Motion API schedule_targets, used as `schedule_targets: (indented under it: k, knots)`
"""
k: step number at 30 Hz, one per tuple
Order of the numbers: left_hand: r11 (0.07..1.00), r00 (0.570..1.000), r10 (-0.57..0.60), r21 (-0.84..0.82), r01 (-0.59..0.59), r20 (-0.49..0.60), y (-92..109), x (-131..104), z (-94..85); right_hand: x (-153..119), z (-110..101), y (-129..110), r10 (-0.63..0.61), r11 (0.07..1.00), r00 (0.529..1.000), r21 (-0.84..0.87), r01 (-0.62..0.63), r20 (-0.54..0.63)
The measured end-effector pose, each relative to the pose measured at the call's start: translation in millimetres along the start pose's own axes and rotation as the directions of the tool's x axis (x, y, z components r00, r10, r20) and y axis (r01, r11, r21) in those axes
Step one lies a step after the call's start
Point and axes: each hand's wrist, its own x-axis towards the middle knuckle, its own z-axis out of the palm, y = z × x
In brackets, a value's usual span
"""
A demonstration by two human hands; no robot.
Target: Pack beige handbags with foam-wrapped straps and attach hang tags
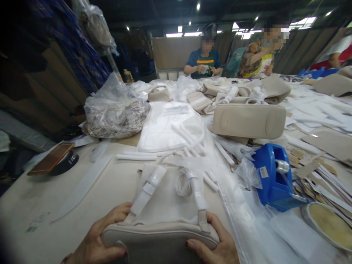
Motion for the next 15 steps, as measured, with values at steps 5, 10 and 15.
schedule_targets:
  k: [5,10,15]
  knots:
    - [0.942,0.944,-0.317,-0.147,0.302,-0.091,16.2,6.4,13.9,5.5,7.6,-0.9,0.166,0.985,0.986,0.05,-0.166,0.0]
    - [0.837,0.905,-0.426,-0.372,0.4,0.015,15.6,14.6,22.7,15.9,13.9,0.3,0.164,0.978,0.986,0.132,-0.162,-0.011]
    - [0.857,0.906,-0.392,-0.295,0.423,0.161,9.9,17.9,13.3,21.6,14.3,-3.0,0.148,0.982,0.989,0.116,-0.148,0.014]
